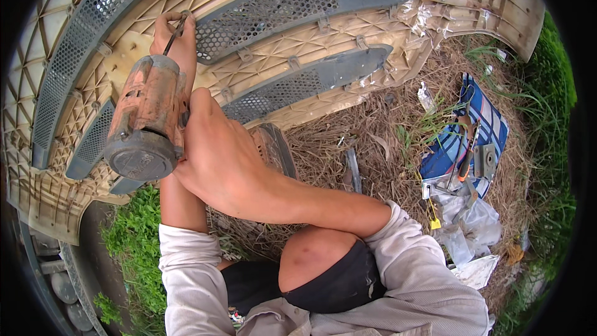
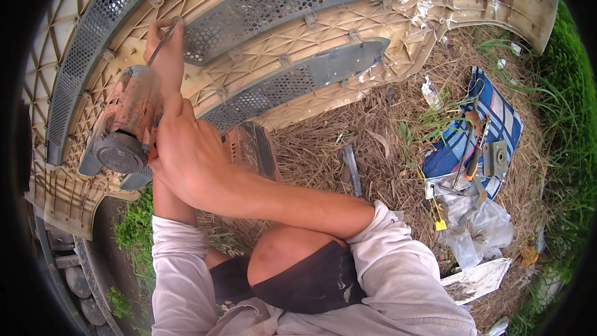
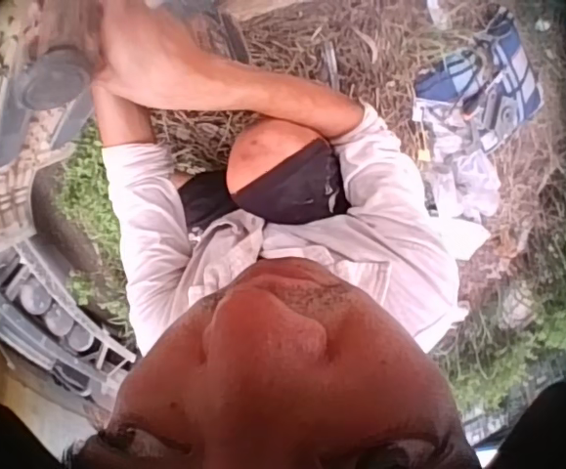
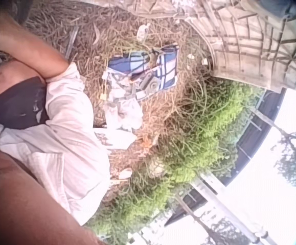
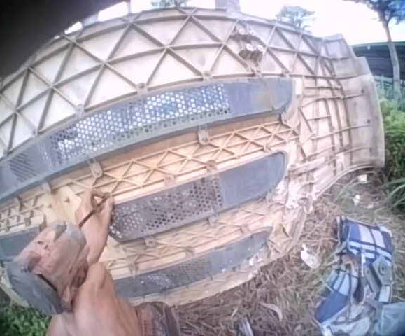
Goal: The person uses a power drill to unscrew and remove plastic panels from a large vehicle bumper while sitting on the ground.
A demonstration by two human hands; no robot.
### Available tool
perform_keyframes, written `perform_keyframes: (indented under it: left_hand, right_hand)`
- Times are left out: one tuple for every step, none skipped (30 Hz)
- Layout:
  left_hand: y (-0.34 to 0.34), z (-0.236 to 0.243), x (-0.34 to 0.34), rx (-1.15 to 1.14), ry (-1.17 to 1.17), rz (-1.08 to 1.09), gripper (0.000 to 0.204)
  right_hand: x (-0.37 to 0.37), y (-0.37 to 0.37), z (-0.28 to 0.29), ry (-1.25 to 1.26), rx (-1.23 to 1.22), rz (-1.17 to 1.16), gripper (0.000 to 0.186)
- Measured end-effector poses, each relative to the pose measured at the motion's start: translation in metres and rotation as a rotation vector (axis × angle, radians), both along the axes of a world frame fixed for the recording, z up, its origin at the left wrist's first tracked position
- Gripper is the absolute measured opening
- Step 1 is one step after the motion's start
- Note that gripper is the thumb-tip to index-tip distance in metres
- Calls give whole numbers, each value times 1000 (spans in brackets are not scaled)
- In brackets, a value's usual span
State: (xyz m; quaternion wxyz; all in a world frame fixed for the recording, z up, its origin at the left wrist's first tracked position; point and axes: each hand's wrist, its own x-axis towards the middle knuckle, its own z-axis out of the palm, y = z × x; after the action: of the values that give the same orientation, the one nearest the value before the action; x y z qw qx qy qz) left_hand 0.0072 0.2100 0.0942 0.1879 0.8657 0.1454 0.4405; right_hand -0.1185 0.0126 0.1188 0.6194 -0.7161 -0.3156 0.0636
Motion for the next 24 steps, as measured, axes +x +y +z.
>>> perform_keyframes:
  left_hand:
    - [-2, -3, -1, 9, -26, -1, 33]
    - [-3, -4, -2, 4, -5, 4, 33]
    - [-2, -3, -3, 1, 16, 10, 33]
    - [-3, -3, -3, -6, 34, 14, 33]
    - [0, -6, -1, -37, 44, -22, 33]
    - [3, -8, 2, -67, 55, -59, 33]
    - [7, -9, 3, -95, 64, -91, 34]
    - [12, -9, 3, -79, 89, -106, 34]
    - [17, -10, 3, -64, 115, -120, 35]
    - [18, -8, 2, -38, 135, -113, 35]
    - [19, -7, 2, -12, 155, -107, 36]
    - [21, -5, 2, 20, 170, -81, 36]
    - [14, -1, 1, 19, 186, -68, 36]
    - [8, 2, 0, 16, 202, -53, 37]
    - [0, 2, -3, -19, 218, -45, 38]
    - [-7, 6, -6, -50, 230, -35, 38]
    - [-11, 9, -7, -41, 245, -26, 38]
    - [-14, 12, -9, -32, 260, -16, 38]
    - [-14, 15, -9, -22, 269, -4, 39]
    - [-13, 16, -10, -18, 277, -3, 38]
    - [-11, 16, -10, -14, 286, -2, 38]
    - [-12, 17, -10, -12, 292, -4, 37]
    - [-13, 18, -9, -13, 300, 2, 36]
    - [-15, 20, -8, -15, 308, 8, 36]
  right_hand:
    - [0, 1, -3, 3, -7, 5, 43]
    - [0, 1, -3, 22, -16, 3, 44]
    - [0, -1, -2, 40, -23, 2, 44]
    - [2, -3, -1, 56, -34, -2, 45]
    - [4, -4, 1, 81, -31, -4, 48]
    - [7, -6, 3, 106, -28, -7, 51]
    - [8, -7, 4, 130, -21, -5, 54]
    - [8, -7, 3, 146, -4, -8, 54]
    - [9, -8, 2, 163, 12, -12, 53]
    - [9, -8, 2, 179, 32, -12, 54]
    - [8, -7, 3, 179, 51, -5, 54]
    - [8, -6, 3, 180, 70, 1, 55]
    - [8, -6, 2, 182, 87, 2, 55]
    - [9, -7, 3, 168, 55, 6, 53]
    - [9, -8, 5, 155, 22, 9, 51]
    - [10, -9, 7, 137, -8, 14, 50]
    - [10, -10, 7, 124, -17, 16, 49]
    - [10, -10, 6, 111, -26, 18, 48]
    - [10, -11, 7, 92, -34, 22, 46]
    - [10, -12, 8, 111, -38, 37, 45]
    - [11, -13, 9, 131, -43, 53, 45]
    - [11, -13, 9, 149, -49, 64, 44]
    - [11, -14, 9, 151, -35, 53, 43]
    - [10, -14, 9, 154, -21, 42, 42]
